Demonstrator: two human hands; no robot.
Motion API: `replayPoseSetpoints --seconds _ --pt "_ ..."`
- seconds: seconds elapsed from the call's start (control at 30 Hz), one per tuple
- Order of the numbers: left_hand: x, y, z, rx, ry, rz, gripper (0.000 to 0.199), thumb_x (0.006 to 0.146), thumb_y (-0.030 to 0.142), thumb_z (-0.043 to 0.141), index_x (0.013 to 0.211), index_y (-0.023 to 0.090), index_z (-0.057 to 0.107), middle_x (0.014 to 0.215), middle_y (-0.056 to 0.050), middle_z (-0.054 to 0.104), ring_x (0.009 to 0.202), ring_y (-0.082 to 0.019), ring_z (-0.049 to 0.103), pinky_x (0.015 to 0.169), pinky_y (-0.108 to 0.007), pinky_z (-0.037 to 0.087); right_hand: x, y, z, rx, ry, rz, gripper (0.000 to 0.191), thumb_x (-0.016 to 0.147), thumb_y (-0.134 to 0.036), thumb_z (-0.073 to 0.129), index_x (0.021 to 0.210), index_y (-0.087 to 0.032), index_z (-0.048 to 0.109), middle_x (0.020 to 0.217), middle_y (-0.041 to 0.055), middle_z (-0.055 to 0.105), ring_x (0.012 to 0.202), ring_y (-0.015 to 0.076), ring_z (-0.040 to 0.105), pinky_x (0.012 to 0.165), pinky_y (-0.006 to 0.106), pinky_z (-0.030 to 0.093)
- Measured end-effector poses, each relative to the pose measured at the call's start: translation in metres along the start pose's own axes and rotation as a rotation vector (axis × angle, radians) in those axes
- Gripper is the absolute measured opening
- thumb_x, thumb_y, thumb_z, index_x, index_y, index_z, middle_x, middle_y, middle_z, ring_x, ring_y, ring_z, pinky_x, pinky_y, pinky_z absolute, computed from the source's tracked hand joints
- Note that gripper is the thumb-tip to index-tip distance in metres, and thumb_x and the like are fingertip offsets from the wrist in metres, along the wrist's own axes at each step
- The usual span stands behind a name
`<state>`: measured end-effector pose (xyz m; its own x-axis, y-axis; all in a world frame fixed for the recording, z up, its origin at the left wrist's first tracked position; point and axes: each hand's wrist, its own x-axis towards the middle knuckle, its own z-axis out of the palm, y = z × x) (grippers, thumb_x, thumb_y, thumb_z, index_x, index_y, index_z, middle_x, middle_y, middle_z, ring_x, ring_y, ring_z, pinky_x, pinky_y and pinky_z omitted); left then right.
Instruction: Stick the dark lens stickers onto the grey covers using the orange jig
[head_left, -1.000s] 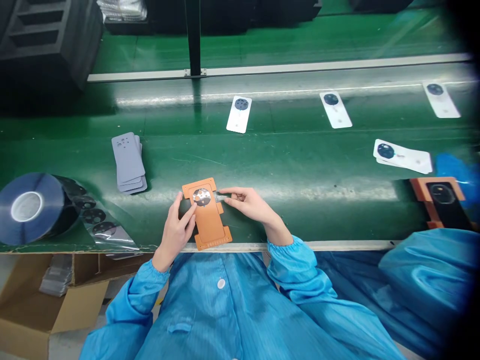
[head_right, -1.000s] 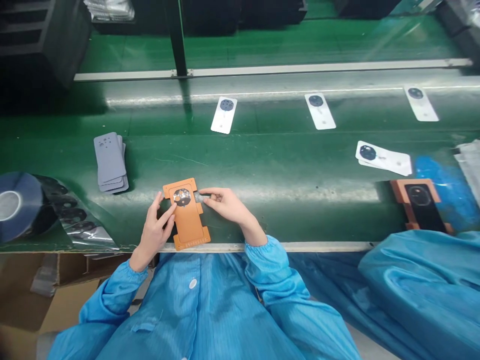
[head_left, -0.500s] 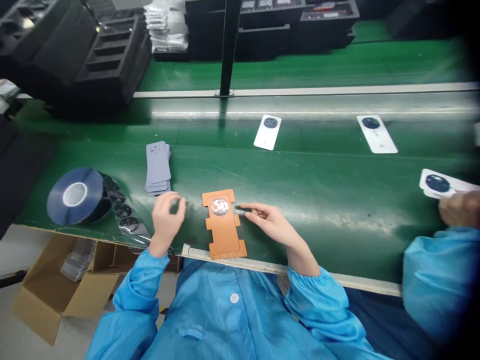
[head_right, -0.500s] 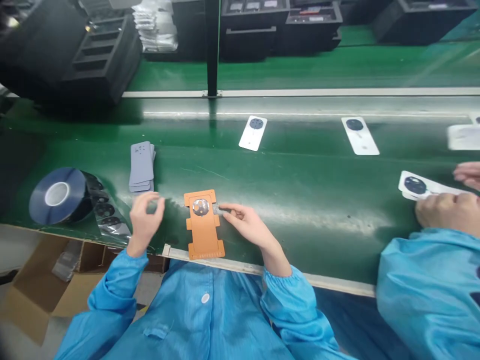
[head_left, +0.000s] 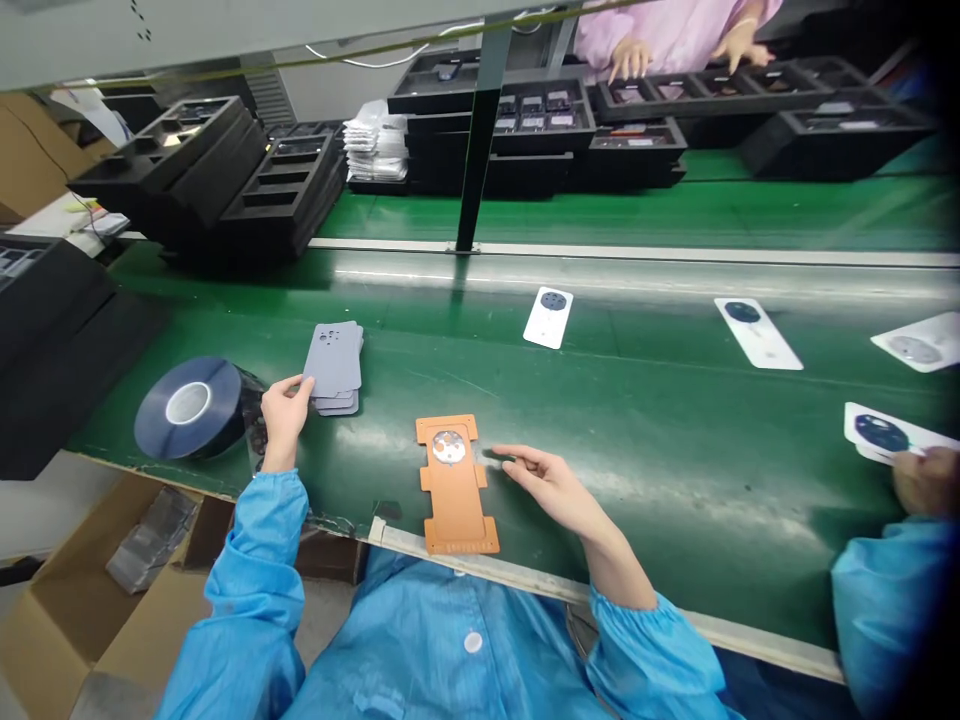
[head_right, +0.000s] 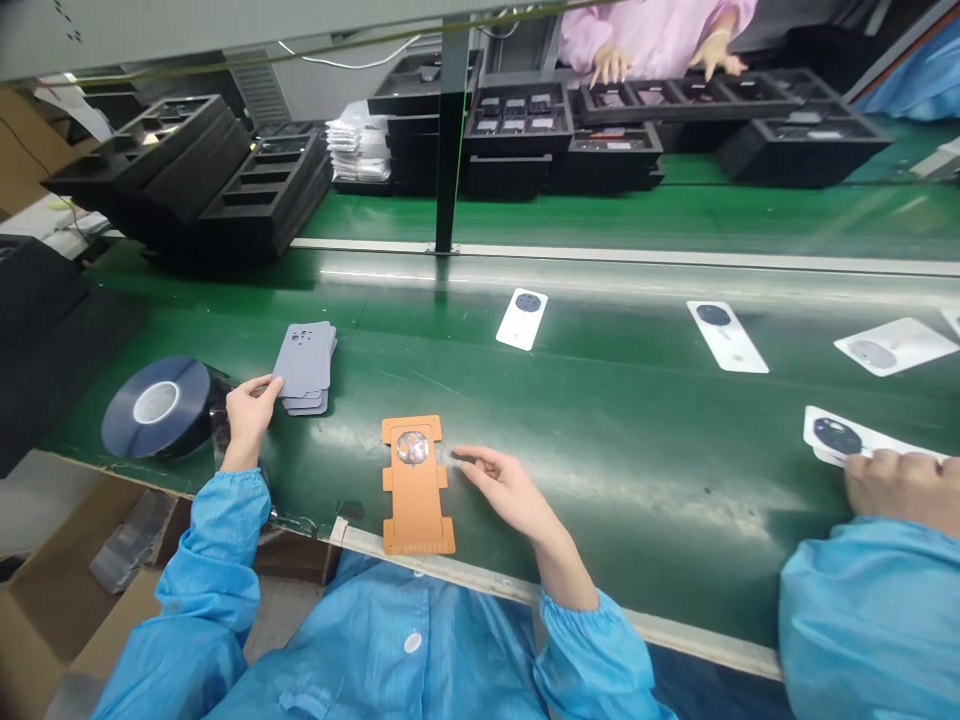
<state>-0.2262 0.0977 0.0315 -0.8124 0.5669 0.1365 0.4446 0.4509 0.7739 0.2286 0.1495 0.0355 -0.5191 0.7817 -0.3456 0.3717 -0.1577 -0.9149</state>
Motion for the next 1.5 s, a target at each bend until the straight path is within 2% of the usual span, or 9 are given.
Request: replayPoseSetpoints --seconds 0.13,0.23,0.5,0.6,0.73,0.87,0.97,1.2,1.5 --pt "-0.011 0.016 -0.013 -0.145 0.062 0.021 0.042 0.083 0.043 0.069 0.112 0.012 0.071 0.104 -0.012 0.075 0.087 -0.021 0.07 0.081 -0.035 0.058 0.0 0.001 -0.003 -0.018 0.008 -0.013 0.046 0.093 -0.049 0.064 0.126 -0.019 0.076 0.075 0.0018 0.066 0.063 0.0168 0.055 0.058 0.03 0.045" --pt "-0.041 0.036 -0.016 -0.396 -0.068 0.045 0.045 0.082 0.044 0.074 0.115 0.015 0.065 0.104 -0.011 0.074 0.083 -0.019 0.071 0.062 -0.026 0.056 0.003 -0.003 0.0 -0.027 0.022 -0.038 0.045 0.094 -0.049 0.064 0.126 -0.019 0.076 0.077 0.0021 0.067 0.064 0.0165 0.055 0.059 0.03 0.046" --pt "-0.208 0.06 0.025 -0.571 -0.772 0.137 0.048 0.095 0.032 0.067 0.137 0.025 0.045 0.098 -0.004 0.073 0.079 -0.016 0.075 0.067 -0.027 0.062 0.027 -0.03 0.023 0.365 -0.052 -0.168 0.083 0.088 -0.043 0.075 0.16 -0.022 0.04 0.128 0.0137 0.072 0.103 0.0237 0.072 0.091 0.041 0.061" --pt "-0.243 0.056 0.03 -0.396 -0.76 0.296 0.045 0.098 0.031 0.064 0.139 0.024 0.047 0.097 -0.005 0.072 0.082 -0.017 0.074 0.071 -0.029 0.062 0.033 -0.032 0.029 0.372 -0.085 -0.226 0.085 0.087 -0.037 0.076 0.161 -0.024 0.037 0.127 0.0119 0.073 0.112 0.0257 0.071 0.096 0.044 0.061" --pt "-0.248 0.048 0.023 -0.071 -0.447 0.685 0.061 0.092 0.035 0.074 0.147 0.026 0.049 0.137 -0.016 0.063 0.124 -0.031 0.065 0.102 -0.05 0.057 0.038 -0.028 0.033 0.266 -0.118 -0.27 0.063 0.09 -0.033 0.071 0.149 -0.022 0.054 0.13 0.0114 0.072 0.113 0.0259 0.071 0.099 0.045 0.061" --pt "-0.246 0.037 0.016 0.093 -0.559 0.919 0.1 0.085 0.052 0.081 0.165 0.024 0.027 0.172 -0.023 0.024 0.155 -0.046 0.031 0.119 -0.066 0.04 0.044 -0.026 0.033 0.132 -0.133 -0.344 0.05 0.092 -0.029 0.068 0.141 -0.021 0.062 0.139 0.0104 0.069 0.122 0.0267 0.067 0.106 0.046 0.056" --pt "-0.251 0.028 0.018 0.183 -0.622 0.977 0.096 0.088 0.046 0.079 0.166 0.025 0.027 0.176 -0.021 0.013 0.16 -0.046 0.022 0.12 -0.067 0.037 0.047 -0.026 0.033 -0.023 -0.127 -0.422 0.047 0.094 -0.025 0.063 0.141 -0.022 0.062 0.139 0.0096 0.068 0.125 0.0263 0.064 0.109 0.046 0.052" --pt "-0.254 0.016 0.023 0.239 -0.611 1.008 0.074 0.095 0.036 0.073 0.161 0.022 0.041 0.169 -0.023 0.032 0.16 -0.042 0.024 0.119 -0.067 0.037 0.054 -0.017 0.045 -0.568 0.052 -0.614 0.045 0.094 -0.026 0.062 0.139 -0.021 0.065 0.13 0.0166 0.061 0.122 0.0326 0.056 0.105 0.053 0.05" --pt "-0.252 0.015 0.024 0.2 -0.64 0.997 0.067 0.096 0.036 0.07 0.156 0.021 0.047 0.163 -0.02 0.045 0.158 -0.038 0.031 0.121 -0.063 0.036 0.038 -0.004 0.061 -0.798 0.026 -0.565 0.054 0.108 -0.034 0.041 0.158 -0.014 0.045 0.169 0.0197 0.035 0.159 0.0358 0.028 0.125 0.062 0.03"
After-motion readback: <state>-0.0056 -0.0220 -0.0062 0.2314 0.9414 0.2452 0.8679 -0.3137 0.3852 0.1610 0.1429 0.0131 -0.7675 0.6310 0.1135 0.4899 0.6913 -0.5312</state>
